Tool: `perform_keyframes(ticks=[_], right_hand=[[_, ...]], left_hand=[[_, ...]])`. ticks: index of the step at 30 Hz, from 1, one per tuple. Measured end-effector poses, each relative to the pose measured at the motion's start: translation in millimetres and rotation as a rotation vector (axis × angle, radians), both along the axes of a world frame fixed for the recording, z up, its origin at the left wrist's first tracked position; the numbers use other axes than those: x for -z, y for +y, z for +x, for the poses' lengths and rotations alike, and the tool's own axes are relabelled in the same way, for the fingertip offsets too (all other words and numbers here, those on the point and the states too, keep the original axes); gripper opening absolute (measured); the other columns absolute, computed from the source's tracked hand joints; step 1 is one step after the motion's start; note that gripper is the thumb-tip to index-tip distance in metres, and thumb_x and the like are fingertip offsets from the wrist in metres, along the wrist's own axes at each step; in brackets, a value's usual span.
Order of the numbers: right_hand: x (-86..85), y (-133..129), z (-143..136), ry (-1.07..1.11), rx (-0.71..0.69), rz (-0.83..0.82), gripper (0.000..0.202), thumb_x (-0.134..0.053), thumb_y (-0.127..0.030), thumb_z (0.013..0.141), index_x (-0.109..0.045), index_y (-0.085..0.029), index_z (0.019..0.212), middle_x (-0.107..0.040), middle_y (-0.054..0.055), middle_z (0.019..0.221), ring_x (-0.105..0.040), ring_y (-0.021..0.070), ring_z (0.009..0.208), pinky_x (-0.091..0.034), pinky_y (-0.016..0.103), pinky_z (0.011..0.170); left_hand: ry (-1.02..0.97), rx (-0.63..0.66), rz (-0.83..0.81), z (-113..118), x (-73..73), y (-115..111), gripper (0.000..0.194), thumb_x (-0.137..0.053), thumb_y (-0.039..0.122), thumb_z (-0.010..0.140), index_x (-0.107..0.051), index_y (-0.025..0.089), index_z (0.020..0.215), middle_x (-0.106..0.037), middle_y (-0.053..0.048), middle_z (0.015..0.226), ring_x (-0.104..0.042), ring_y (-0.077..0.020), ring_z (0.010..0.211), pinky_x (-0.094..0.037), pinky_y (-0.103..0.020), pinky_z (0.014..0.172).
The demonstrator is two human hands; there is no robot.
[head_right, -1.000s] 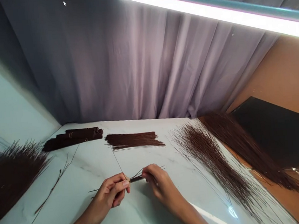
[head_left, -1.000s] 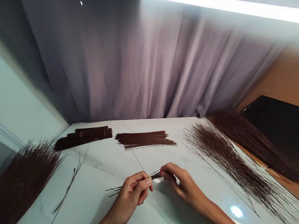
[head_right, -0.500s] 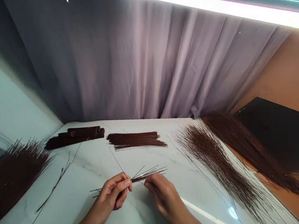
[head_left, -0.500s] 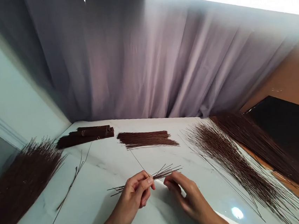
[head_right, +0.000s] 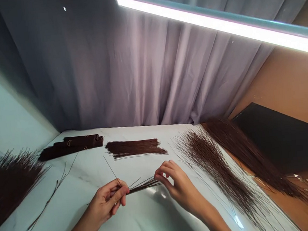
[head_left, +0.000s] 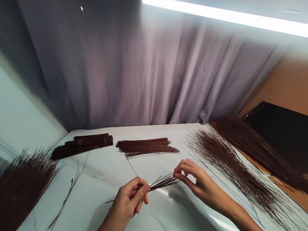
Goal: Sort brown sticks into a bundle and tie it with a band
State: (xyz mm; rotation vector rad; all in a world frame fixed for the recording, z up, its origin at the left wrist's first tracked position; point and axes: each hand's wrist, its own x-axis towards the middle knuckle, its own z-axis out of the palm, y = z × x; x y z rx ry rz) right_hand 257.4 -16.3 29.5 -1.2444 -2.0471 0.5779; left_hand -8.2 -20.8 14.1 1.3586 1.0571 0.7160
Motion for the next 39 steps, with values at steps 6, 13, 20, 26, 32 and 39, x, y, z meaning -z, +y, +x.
perform_keyframes(ticks=[6, 13, 20, 26, 32, 39], right_hand=[[-7.3, 6.8, 4.4, -0.018, 0.028, 0.066, 0.022, -0.051, -0.03, 0.104, -0.065, -0.022, 0.09, -0.064, 0.005, 0.089, -0.059, 0.0211, 0.088, -0.049, 0.036, 0.079], [-2.6, 4.8, 7.2, 0.081, 0.04, 0.032, 0.024, -0.049, -0.035, 0.105, -0.063, -0.022, 0.09, -0.063, 0.004, 0.09, -0.059, 0.0205, 0.088, -0.05, 0.036, 0.081], [1.9, -3.8, -1.7, 0.175, 0.438, 0.432, 0.019, -0.047, -0.023, 0.104, -0.061, -0.023, 0.117, -0.06, 0.011, 0.11, -0.058, 0.0236, 0.1, -0.052, 0.041, 0.086], [-14.4, -6.9, -49.1, -0.559, -0.172, 0.74, 0.042, -0.049, -0.015, 0.102, -0.053, -0.027, 0.142, -0.058, 0.006, 0.143, -0.056, 0.0239, 0.116, -0.05, 0.041, 0.101], [-5.3, 16.4, -43.5, -0.679, -0.162, 0.775, 0.018, -0.06, -0.015, 0.097, -0.066, -0.015, 0.114, -0.063, 0.011, 0.134, -0.054, 0.0288, 0.116, -0.051, 0.045, 0.098], [2.7, 22.1, -29.5, -0.54, -0.157, 0.502, 0.014, -0.05, -0.012, 0.101, -0.062, -0.018, 0.104, -0.066, 0.008, 0.108, -0.054, 0.0239, 0.097, -0.047, 0.041, 0.085]], left_hand=[[0.05, 0.052, 0.013, -2.5, 6.2, 4.4, 0.043, -0.053, 0.061, 0.095, -0.059, 0.019, 0.088, -0.056, 0.003, 0.073, -0.032, -0.0084, 0.054, -0.022, -0.02, 0.046], [0.154, 0.094, 0.101, -5.4, 9.9, 4.9, 0.041, -0.043, 0.059, 0.1, -0.054, 0.021, 0.088, -0.05, 0.005, 0.076, -0.03, -0.01, 0.057, -0.024, -0.023, 0.052], [0.244, 0.111, 0.171, -6.8, 10.0, 2.4, 0.039, -0.035, 0.054, 0.103, -0.053, 0.023, 0.089, -0.048, 0.004, 0.077, -0.038, -0.0136, 0.064, -0.031, -0.024, 0.059], [0.274, 0.107, 0.202, -4.0, 7.6, -3.2, 0.037, -0.039, 0.053, 0.102, -0.05, 0.023, 0.084, -0.049, 0.003, 0.077, -0.047, -0.0173, 0.076, -0.038, -0.026, 0.072], [0.289, 0.102, 0.223, -2.6, 2.3, -0.9, 0.033, -0.041, 0.046, 0.103, -0.056, 0.022, 0.087, -0.052, 0.003, 0.074, -0.046, -0.0159, 0.069, -0.035, -0.026, 0.067], [0.252, 0.053, 0.198, -6.8, -0.8, 3.1, 0.035, -0.04, 0.048, 0.103, -0.051, 0.022, 0.083, -0.049, 0.005, 0.076, -0.039, -0.0134, 0.066, -0.03, -0.025, 0.062]])
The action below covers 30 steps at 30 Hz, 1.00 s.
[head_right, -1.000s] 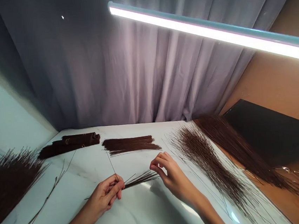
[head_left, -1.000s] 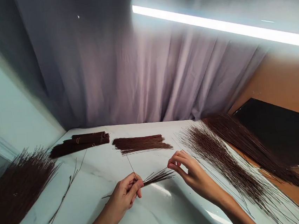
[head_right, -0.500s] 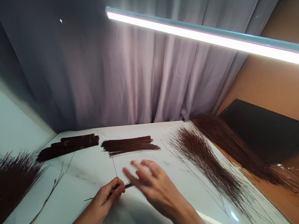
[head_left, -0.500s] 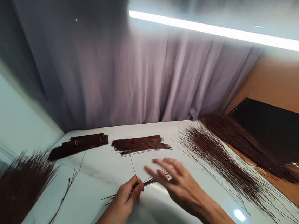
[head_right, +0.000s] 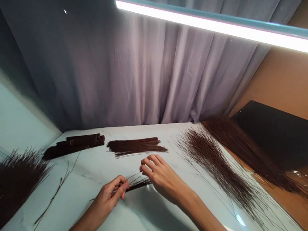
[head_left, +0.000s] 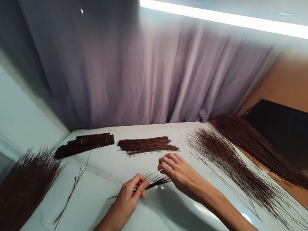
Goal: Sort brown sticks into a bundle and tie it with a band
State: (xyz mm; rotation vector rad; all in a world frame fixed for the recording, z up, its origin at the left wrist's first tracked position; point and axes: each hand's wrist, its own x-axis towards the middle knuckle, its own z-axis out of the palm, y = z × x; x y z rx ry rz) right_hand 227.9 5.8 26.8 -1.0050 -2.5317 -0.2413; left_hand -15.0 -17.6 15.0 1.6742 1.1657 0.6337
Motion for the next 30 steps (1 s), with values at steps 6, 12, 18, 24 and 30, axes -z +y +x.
perform_keyframes(ticks=[6, 12, 18, 24, 30], right_hand=[[4.3, 0.3, 3.4, 0.0, -0.01, -0.059, 0.026, -0.042, 0.0, 0.097, -0.06, -0.019, 0.097, -0.065, 0.007, 0.094, -0.05, 0.0233, 0.089, -0.043, 0.039, 0.084], [2.5, -5.0, 18.5, 0.292, 0.026, -0.169, 0.017, -0.05, -0.017, 0.103, -0.064, -0.022, 0.11, -0.067, 0.007, 0.104, -0.056, 0.0232, 0.097, -0.046, 0.038, 0.086], [17.4, -32.4, 36.2, 1.269, 0.638, -0.209, 0.031, -0.051, -0.048, 0.102, -0.062, -0.022, 0.091, -0.055, -0.001, 0.072, -0.056, 0.0174, 0.071, -0.047, 0.03, 0.065], [58.5, -52.4, -24.7, 1.497, 0.401, -1.055, 0.058, -0.065, -0.072, 0.082, -0.059, -0.019, 0.107, -0.051, -0.005, 0.067, -0.042, 0.0093, 0.042, -0.041, 0.025, 0.035], [50.7, -57.7, -57.4, 1.418, 0.188, -1.077, 0.049, -0.067, -0.064, 0.086, -0.068, -0.015, 0.094, -0.059, 0.0, 0.071, -0.044, 0.0069, 0.047, -0.042, 0.022, 0.044]], left_hand=[[0.045, 0.017, 0.035, 1.6, -2.3, -0.2, 0.034, -0.037, 0.045, 0.105, -0.051, 0.022, 0.083, -0.046, 0.006, 0.074, -0.04, -0.0137, 0.067, -0.03, -0.025, 0.065], [0.1, 0.01, 0.068, -2.0, 4.3, 2.9, 0.034, -0.033, 0.043, 0.106, -0.049, 0.023, 0.083, -0.045, 0.005, 0.074, -0.043, -0.0151, 0.07, -0.031, -0.026, 0.068], [0.092, 0.007, 0.043, -2.6, 10.9, 3.4, 0.037, -0.035, 0.049, 0.105, -0.051, 0.023, 0.084, -0.044, 0.005, 0.073, -0.043, -0.0146, 0.07, -0.031, -0.026, 0.067], [-0.061, -0.023, -0.048, 0.7, 17.9, 2.1, 0.041, -0.041, 0.056, 0.102, -0.054, 0.021, 0.088, -0.044, 0.006, 0.071, -0.032, -0.0099, 0.058, -0.026, -0.023, 0.053], [-0.295, -0.023, -0.169, 20.4, 30.4, -4.7, 0.046, -0.053, 0.064, 0.094, -0.057, 0.019, 0.089, -0.048, 0.005, 0.068, -0.032, -0.0067, 0.05, -0.025, -0.017, 0.041]])
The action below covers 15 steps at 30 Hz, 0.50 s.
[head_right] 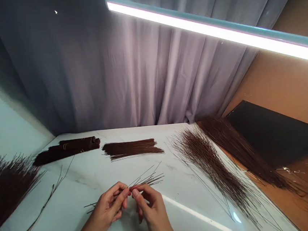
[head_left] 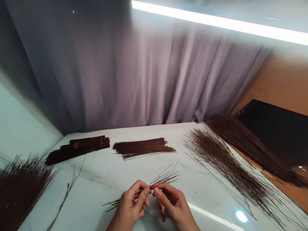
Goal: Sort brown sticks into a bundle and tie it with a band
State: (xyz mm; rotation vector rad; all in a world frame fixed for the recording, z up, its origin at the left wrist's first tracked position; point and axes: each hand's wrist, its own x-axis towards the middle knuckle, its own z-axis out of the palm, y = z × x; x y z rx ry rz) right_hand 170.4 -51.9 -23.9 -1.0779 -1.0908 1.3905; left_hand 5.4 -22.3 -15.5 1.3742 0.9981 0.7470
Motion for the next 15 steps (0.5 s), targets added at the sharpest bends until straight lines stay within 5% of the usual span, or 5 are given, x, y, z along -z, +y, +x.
perform_keyframes(ticks=[4, 7, 10, 12, 15], right_hand=[[-7.8, 2.0, 7.0, -0.049, 0.106, 0.056, 0.044, -0.069, -0.059, 0.085, -0.068, -0.016, 0.079, -0.061, 0.001, 0.075, -0.049, 0.0095, 0.057, -0.044, 0.023, 0.054], [-16.5, 7.5, 20.7, -0.092, 0.224, 0.099, 0.039, -0.065, -0.056, 0.089, -0.065, -0.018, 0.078, -0.061, 0.002, 0.077, -0.056, 0.0139, 0.068, -0.048, 0.025, 0.065], [-32.2, 17.9, 60.2, -0.158, 0.266, 0.083, 0.04, -0.057, -0.06, 0.09, -0.057, -0.021, 0.081, -0.064, 0.003, 0.076, -0.061, 0.0177, 0.065, -0.051, 0.03, 0.063], [-43.3, 26.0, 103.6, -0.407, 0.325, 0.107, 0.041, -0.052, -0.062, 0.089, -0.056, -0.022, 0.083, -0.062, 0.002, 0.067, -0.059, 0.0189, 0.056, -0.049, 0.032, 0.058], [-53.0, 37.7, 176.5, -1.161, 0.604, 0.08, 0.029, -0.052, -0.051, 0.087, -0.06, -0.023, 0.083, -0.064, 0.005, 0.069, -0.055, 0.0204, 0.056, -0.035, 0.03, 0.053]], left_hand=[[-0.073, 0.051, -0.049, 15.2, 2.4, -7.5, 0.045, -0.054, 0.063, 0.094, -0.057, 0.019, 0.088, -0.06, 0.001, 0.07, -0.048, -0.0091, 0.047, -0.041, -0.02, 0.04], [-0.01, 0.082, 0.03, 9.9, -6.3, -6.8, 0.036, -0.054, 0.055, 0.097, -0.063, 0.02, 0.093, -0.067, -0.002, 0.08, -0.065, -0.0156, 0.068, -0.055, -0.027, 0.063], [0.283, 0.007, 0.268, -9.8, -17.6, 1.5, 0.024, -0.054, 0.044, 0.1, -0.067, 0.024, 0.097, -0.069, -0.002, 0.096, -0.064, -0.0194, 0.093, -0.05, -0.032, 0.089], [0.43, -0.011, 0.346, -22.2, -19.8, 7.7, 0.015, -0.058, 0.037, 0.099, -0.068, 0.027, 0.101, -0.067, -0.001, 0.105, -0.062, -0.0206, 0.101, -0.047, -0.034, 0.093], [0.567, 0.018, 0.406, -28.3, -14.0, 12.1, 0.008, -0.06, 0.029, 0.097, -0.067, 0.026, 0.099, -0.065, -0.001, 0.105, -0.06, -0.0219, 0.103, -0.046, -0.035, 0.092]])
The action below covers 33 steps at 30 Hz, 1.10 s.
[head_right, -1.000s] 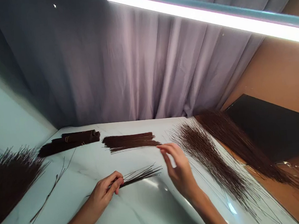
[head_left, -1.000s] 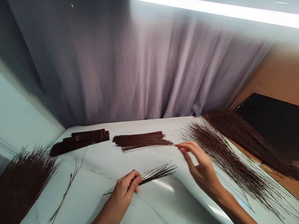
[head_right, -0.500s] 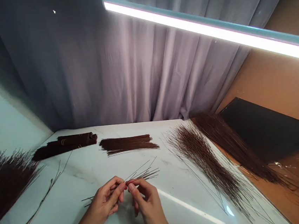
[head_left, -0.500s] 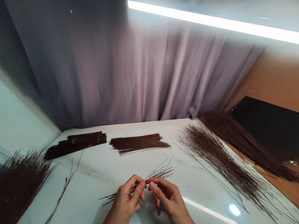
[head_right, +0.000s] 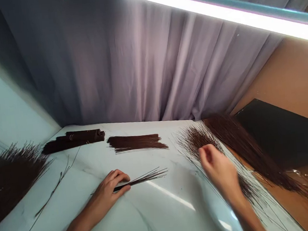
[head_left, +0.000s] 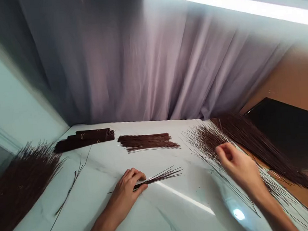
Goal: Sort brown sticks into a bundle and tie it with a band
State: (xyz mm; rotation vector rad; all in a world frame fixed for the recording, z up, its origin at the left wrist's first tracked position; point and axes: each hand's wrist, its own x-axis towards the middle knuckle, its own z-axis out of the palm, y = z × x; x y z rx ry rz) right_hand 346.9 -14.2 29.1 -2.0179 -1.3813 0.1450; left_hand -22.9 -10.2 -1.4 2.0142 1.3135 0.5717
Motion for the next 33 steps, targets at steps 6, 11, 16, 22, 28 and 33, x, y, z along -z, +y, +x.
perform_keyframes(ticks=[6, 11, 16, 22, 28, 33], right_hand=[[9.2, 15.9, 79.2, -0.399, 0.139, -0.389, 0.029, -0.049, -0.043, 0.092, -0.06, -0.023, 0.073, -0.066, 0.009, 0.069, -0.058, 0.0229, 0.055, -0.031, 0.032, 0.052], [17.8, 16.0, 54.1, -0.555, 0.17, -0.074, 0.034, -0.046, -0.051, 0.098, -0.057, -0.022, 0.085, -0.067, 0.009, 0.085, -0.06, 0.0237, 0.064, -0.029, 0.031, 0.051], [23.1, 46.0, -28.8, -0.436, -0.503, 0.206, 0.019, -0.045, -0.033, 0.103, -0.058, -0.02, 0.103, -0.065, 0.011, 0.103, -0.062, 0.0251, 0.094, -0.047, 0.035, 0.076], [51.3, 109.8, -94.0, -0.432, -0.776, 0.145, 0.005, -0.061, -0.019, 0.096, -0.063, -0.022, 0.1, -0.067, 0.006, 0.099, -0.059, 0.0219, 0.095, -0.048, 0.032, 0.081], [70.4, 122.1, -99.3, -0.508, -0.774, 0.14, 0.015, -0.049, -0.011, 0.098, -0.06, -0.019, 0.091, -0.063, 0.009, 0.096, -0.055, 0.0242, 0.091, -0.045, 0.035, 0.081], [68.1, 115.7, -97.0, -0.531, -0.752, 0.175, 0.02, -0.044, -0.004, 0.094, -0.058, -0.018, 0.099, -0.062, 0.012, 0.102, -0.054, 0.0272, 0.094, -0.043, 0.037, 0.083]], left_hand=[[0.085, 0.043, 0.119, 11.4, 7.1, -5.7, 0.02, -0.044, 0.021, 0.103, -0.059, 0.023, 0.089, -0.061, 0.0, 0.096, -0.06, -0.02, 0.092, -0.044, -0.035, 0.082], [0.041, 0.036, 0.094, 10.4, -0.2, -8.6, 0.024, -0.038, 0.021, 0.104, -0.055, 0.024, 0.087, -0.06, 0.0, 0.095, -0.058, -0.0195, 0.09, -0.043, -0.034, 0.082], [-0.09, 0.014, 0.017, 5.9, -6.4, -7.6, 0.03, -0.029, 0.029, 0.107, -0.051, 0.025, 0.088, -0.056, -0.002, 0.096, -0.058, -0.0201, 0.09, -0.044, -0.033, 0.085], [-0.134, -0.08, -0.045, -0.5, -8.8, -8.0, 0.027, -0.025, 0.038, 0.108, -0.049, 0.028, 0.102, -0.059, -0.001, 0.099, -0.058, -0.0204, 0.088, -0.044, -0.033, 0.084], [-0.032, -0.102, -0.003, 2.2, -15.4, -5.2, 0.032, -0.028, 0.039, 0.107, -0.056, 0.028, 0.096, -0.061, 0.001, 0.086, -0.057, -0.0195, 0.075, -0.041, -0.031, 0.073], [0.015, -0.069, 0.072, 4.7, -16.0, -4.7, 0.031, -0.031, 0.037, 0.106, -0.062, 0.03, 0.104, -0.058, 0.001, 0.073, -0.058, -0.0218, 0.08, -0.04, -0.03, 0.075]])
